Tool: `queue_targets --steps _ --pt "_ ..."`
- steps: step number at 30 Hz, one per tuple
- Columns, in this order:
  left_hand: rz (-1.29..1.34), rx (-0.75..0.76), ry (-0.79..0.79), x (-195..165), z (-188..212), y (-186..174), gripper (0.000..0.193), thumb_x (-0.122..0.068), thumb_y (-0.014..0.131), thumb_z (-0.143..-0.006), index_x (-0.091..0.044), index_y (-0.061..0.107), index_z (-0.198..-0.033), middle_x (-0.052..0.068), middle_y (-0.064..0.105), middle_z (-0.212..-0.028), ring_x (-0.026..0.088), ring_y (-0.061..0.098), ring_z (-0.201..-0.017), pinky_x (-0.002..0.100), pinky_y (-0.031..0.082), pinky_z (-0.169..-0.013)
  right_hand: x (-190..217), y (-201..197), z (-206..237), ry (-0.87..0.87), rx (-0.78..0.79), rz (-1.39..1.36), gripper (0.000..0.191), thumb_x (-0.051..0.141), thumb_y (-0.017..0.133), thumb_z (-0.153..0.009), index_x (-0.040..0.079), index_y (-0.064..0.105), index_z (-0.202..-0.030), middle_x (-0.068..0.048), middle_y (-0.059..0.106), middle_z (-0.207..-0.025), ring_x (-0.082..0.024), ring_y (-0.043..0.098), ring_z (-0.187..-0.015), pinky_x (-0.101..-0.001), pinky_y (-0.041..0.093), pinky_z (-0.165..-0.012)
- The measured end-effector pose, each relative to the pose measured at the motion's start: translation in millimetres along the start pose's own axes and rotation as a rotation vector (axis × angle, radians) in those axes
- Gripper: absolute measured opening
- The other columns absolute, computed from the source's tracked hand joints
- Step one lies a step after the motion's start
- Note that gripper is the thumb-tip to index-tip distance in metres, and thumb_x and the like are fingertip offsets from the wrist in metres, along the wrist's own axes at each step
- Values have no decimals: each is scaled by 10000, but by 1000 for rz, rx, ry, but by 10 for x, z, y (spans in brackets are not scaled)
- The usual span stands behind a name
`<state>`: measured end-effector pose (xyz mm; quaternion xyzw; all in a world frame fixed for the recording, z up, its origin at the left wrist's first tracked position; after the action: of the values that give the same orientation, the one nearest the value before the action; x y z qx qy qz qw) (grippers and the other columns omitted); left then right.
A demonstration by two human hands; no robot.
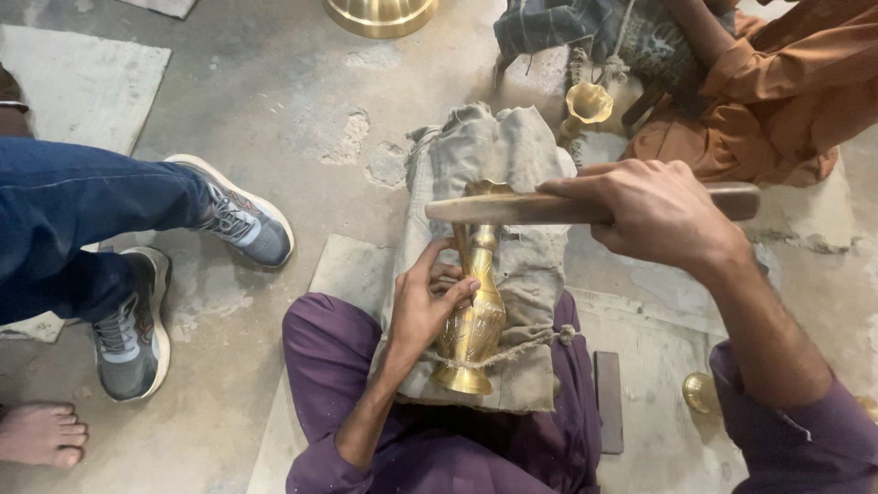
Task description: The person sits on the floor holding a small chisel against a brass vase resting on a cloth cushion and strikes the chisel with a wooden mallet to engrave a decorative pattern, rotating the vase to work on different areas.
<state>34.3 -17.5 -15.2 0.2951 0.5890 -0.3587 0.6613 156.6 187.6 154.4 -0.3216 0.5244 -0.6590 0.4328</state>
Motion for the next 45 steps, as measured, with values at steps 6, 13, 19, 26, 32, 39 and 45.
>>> queue_targets --steps 6,13,19,26,32,39,45 --pt "50 -75 -29 -83 83 12 566 -80 796 -848 -89 568 -1366 119 745 -897 169 784 -787 288 690 -628 95 -51 -72 -47 -54 -64 613 76 620 -897 443 622 -1387 77 761 -1129 -130 706 -689 -328 567 -486" --pt "72 -122 -11 -107 148 4 551 -59 787 -855 -70 538 -1346 105 750 -927 156 782 -792 271 688 -630 126 -150 -49 -105 -220 -1 700 65 689 -774 352 620 -1409 15 748 -1141 -147 699 -698 -309 558 -554" --pt "87 -104 11 -74 146 10 541 -53 793 -857 -70 564 -1346 128 746 -930 177 788 -818 288 690 -648 118 -169 -24 -51 -158 20 681 86 682 -817 378 605 -1428 30 755 -1127 -140 706 -663 -300 551 -496" --pt "23 -31 13 -24 72 22 584 -88 769 -879 -94 551 -1421 137 767 -959 183 795 -880 303 712 -701 29 -147 95 -120 -311 -19 706 132 707 -764 330 627 -1436 17 766 -1124 -144 716 -720 -308 560 -549" --pt "-29 -5 -1 7 44 19 614 -133 775 -875 -76 536 -1438 167 777 -986 204 799 -876 314 708 -697 -66 -1 114 45 -148 11 644 137 676 -860 390 582 -1445 19 738 -1216 -141 722 -714 -322 590 -555" --pt "-11 -20 30 -25 52 11 620 -140 784 -873 -74 540 -1439 170 775 -990 190 798 -867 309 694 -690 -68 111 97 19 -184 -78 667 103 697 -821 385 591 -1416 8 742 -1210 -152 729 -756 -321 613 -559" --pt "-63 -45 49 -66 78 28 596 -140 794 -858 -88 571 -1409 162 795 -935 185 808 -823 301 685 -674 -28 104 129 30 -112 -37 696 119 688 -843 458 591 -1442 59 747 -1209 -148 742 -770 -345 633 -636"
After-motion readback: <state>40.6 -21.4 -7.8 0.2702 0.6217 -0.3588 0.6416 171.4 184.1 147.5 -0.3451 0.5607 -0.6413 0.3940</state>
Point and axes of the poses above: each hand's wrist, its own z-axis away from the middle knuckle, its own y-axis out of the palm, x = y × z, the point moved 3 cm from there along -z, towards the middle knuckle
